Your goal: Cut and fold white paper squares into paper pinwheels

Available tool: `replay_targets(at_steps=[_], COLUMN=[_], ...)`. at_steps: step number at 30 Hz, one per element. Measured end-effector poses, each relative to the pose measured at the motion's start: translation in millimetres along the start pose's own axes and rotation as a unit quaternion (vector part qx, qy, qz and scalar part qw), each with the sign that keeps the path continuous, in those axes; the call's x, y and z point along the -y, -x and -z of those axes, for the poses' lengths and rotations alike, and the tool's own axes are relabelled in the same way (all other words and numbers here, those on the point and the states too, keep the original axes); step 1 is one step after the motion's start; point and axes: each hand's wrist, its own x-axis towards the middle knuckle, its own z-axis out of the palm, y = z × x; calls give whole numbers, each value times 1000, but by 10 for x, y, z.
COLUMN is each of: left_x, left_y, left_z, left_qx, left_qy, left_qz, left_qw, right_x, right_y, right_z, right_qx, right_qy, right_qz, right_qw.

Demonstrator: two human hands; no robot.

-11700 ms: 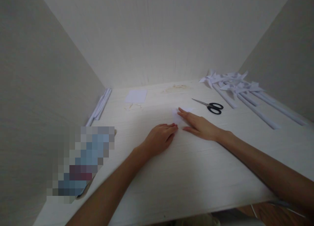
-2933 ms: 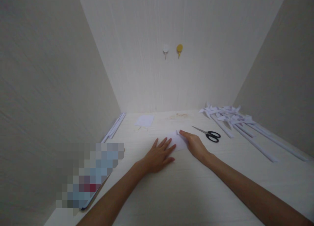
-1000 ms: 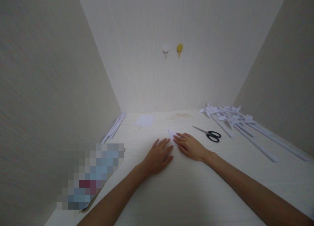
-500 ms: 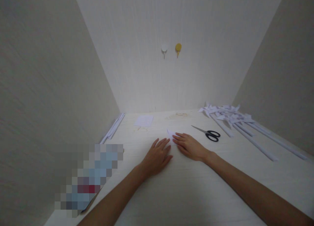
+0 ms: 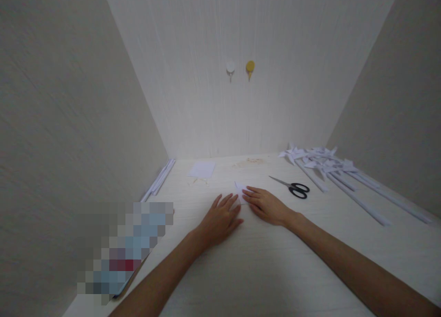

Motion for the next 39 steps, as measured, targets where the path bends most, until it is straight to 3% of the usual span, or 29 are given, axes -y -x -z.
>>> replay_targets(at_steps=[8, 22, 39], left_x=[85, 96, 86], left_y=[15, 8, 10], left_z=[68, 104, 89], left_qx=[50, 74, 55], left_qy=[0, -20, -26], left_qz=[-18, -20, -22], left_qw=[999, 997, 998], right_x=[-2, 10, 96], right_y=[-10, 0, -23], right_z=[8, 8, 104], right_qx=[18, 13, 59], right_qy=[26, 13, 8], right_qz=[7, -5, -15], right_qw=[999, 1000, 998])
